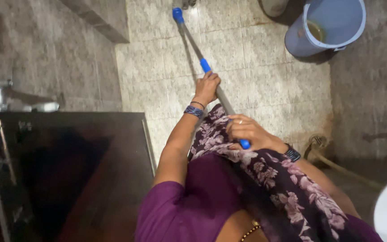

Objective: The person mops a tiled bathroom floor using a long-handled mop. They move the mop back and forth across the floor, covering areas near a toilet, a bucket, and a glass shower door.

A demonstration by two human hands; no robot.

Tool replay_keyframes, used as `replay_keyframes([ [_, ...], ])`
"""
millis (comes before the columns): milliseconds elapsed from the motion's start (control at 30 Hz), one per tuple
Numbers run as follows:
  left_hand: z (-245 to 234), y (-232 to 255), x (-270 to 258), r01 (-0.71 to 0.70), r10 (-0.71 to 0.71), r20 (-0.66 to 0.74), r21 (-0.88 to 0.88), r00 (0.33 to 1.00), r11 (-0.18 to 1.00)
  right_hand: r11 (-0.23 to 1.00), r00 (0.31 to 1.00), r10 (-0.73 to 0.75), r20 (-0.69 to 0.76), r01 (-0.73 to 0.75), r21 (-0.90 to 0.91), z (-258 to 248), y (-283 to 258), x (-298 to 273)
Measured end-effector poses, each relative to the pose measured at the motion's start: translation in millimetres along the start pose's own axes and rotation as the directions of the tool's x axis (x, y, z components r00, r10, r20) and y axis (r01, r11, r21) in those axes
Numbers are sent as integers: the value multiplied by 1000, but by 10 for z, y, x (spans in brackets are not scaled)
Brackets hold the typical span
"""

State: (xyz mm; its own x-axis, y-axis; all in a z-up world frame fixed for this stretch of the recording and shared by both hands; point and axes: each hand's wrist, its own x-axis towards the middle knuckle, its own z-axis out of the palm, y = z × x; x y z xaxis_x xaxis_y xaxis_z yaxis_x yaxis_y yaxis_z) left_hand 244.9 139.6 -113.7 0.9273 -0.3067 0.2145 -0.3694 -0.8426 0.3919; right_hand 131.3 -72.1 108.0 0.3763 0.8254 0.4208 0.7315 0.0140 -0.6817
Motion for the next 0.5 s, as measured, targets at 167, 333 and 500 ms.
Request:
replay_keyframes([
  [167,-550,523,-374,-120,118,-20,-76,993,990,996,995,-79,-58,76,-53,-28,-763,-5],
  [333,-909,1074,-885,-303,305,1,-103,952,948,987,988,-147,-39,144,-70,-27,-1715,-37],
  [500,-1040,1637,-1597,-482,480,-67,-231,875,845,940,940,-340,29,340,7,-15,-2463,-153],
])
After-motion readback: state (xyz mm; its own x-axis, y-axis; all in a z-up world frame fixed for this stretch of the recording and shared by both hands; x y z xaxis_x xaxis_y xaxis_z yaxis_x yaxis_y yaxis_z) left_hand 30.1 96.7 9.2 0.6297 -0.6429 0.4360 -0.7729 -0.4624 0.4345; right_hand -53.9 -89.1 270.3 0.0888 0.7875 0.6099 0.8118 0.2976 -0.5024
